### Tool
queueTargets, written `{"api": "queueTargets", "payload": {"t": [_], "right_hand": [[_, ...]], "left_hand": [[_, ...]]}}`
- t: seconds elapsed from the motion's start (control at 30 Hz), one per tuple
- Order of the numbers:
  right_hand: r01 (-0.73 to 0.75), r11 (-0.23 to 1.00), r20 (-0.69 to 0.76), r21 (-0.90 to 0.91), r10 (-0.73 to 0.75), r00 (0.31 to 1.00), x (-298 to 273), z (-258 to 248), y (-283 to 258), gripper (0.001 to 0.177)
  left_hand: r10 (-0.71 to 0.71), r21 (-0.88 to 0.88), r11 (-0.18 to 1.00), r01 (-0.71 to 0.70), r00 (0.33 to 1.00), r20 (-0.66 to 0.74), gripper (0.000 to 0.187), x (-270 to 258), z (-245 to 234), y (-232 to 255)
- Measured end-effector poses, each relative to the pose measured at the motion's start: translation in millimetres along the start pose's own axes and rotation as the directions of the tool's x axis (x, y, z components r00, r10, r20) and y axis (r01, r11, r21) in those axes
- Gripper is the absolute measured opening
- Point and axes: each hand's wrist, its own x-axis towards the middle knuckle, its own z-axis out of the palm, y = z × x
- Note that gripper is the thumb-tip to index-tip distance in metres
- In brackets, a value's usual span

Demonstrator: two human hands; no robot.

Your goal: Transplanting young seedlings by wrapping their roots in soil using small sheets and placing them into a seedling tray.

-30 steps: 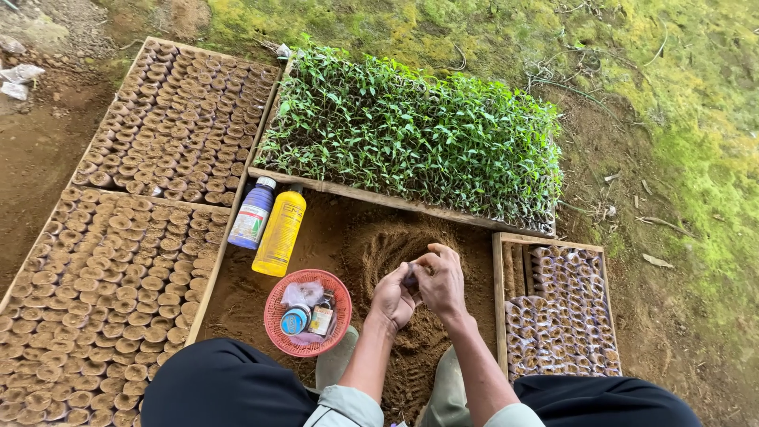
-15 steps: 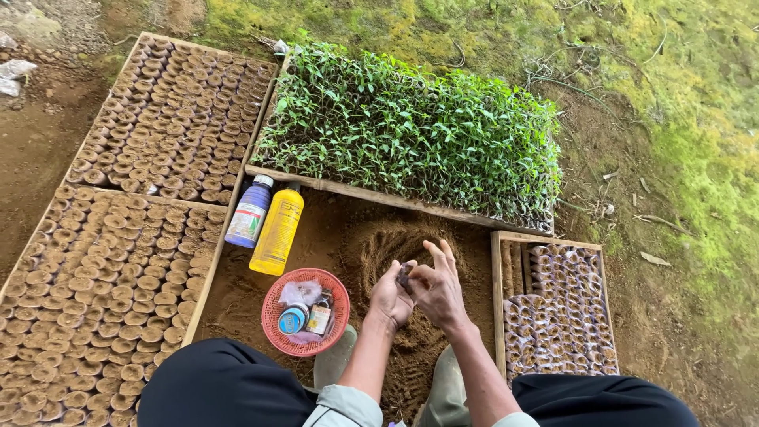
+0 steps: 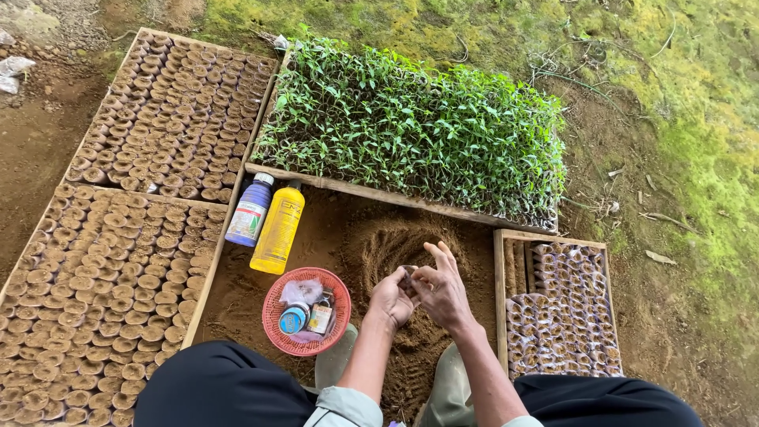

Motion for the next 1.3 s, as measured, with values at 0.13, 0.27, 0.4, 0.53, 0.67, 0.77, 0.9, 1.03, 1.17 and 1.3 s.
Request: {"api": "queueTargets", "payload": {"t": [0.13,0.27,0.4,0.53,0.67,0.77,0.9,1.03,1.17,1.3], "right_hand": [[-0.025,1.0,0.011,0.003,0.025,1.0,0.7,4.4,8.9,0.007],[-0.015,0.989,-0.1,0.15,0.03,0.995,3.7,8.3,18.3,0.012],[-0.046,0.966,-0.16,0.253,0.088,0.983,11.5,19.2,27.5,0.012],[0.032,0.971,-0.169,0.236,0.009,0.986,18.4,28.9,20.5,0.013],[-0.008,0.99,-0.097,0.138,0.022,0.995,26.0,29.0,7.1,0.015],[-0.067,0.991,-0.064,0.115,0.075,0.995,28.2,33.5,9.4,0.021],[-0.109,0.989,-0.093,0.101,0.119,0.989,30.2,48.3,24.7,0.009],[-0.088,0.99,-0.07,0.111,0.096,0.993,31.8,37.3,14.1,0.006],[-0.065,0.978,-0.095,0.198,0.085,0.992,34.1,30.2,7.2,0.01],[-0.177,0.928,-0.244,0.327,0.265,0.933,32.8,34.7,29.2,0.013]], "left_hand": [[0.073,-0.023,0.997,-0.074,0.997,-0.023,0.027,-23.2,9.6,8.9],[0.15,0.029,0.988,-0.151,0.988,0.033,0.024,-30.5,10.2,16.6],[0.223,0.037,0.974,-0.225,0.973,0.054,0.02,-47.7,22.6,25.2],[0.23,0.005,0.973,-0.23,0.973,0.012,0.021,-64.4,42.8,27.5],[0.242,0.035,0.97,-0.242,0.97,0.01,0.027,-57.2,43.5,25.9],[0.264,0.034,0.964,-0.264,0.965,0.002,0.027,-65.5,54.5,27.3],[0.26,0.054,0.964,-0.259,0.965,-0.01,0.026,-76.3,66.7,27.0],[0.252,0.063,0.966,-0.251,0.968,-0.004,0.027,-15.7,14.5,18.7],[0.236,0.038,0.971,-0.236,0.972,0.009,0.03,-27.4,24.3,21.2],[0.192,-0.057,0.98,-0.192,0.981,0.006,0.032,-51.0,39.1,29.2]]}}
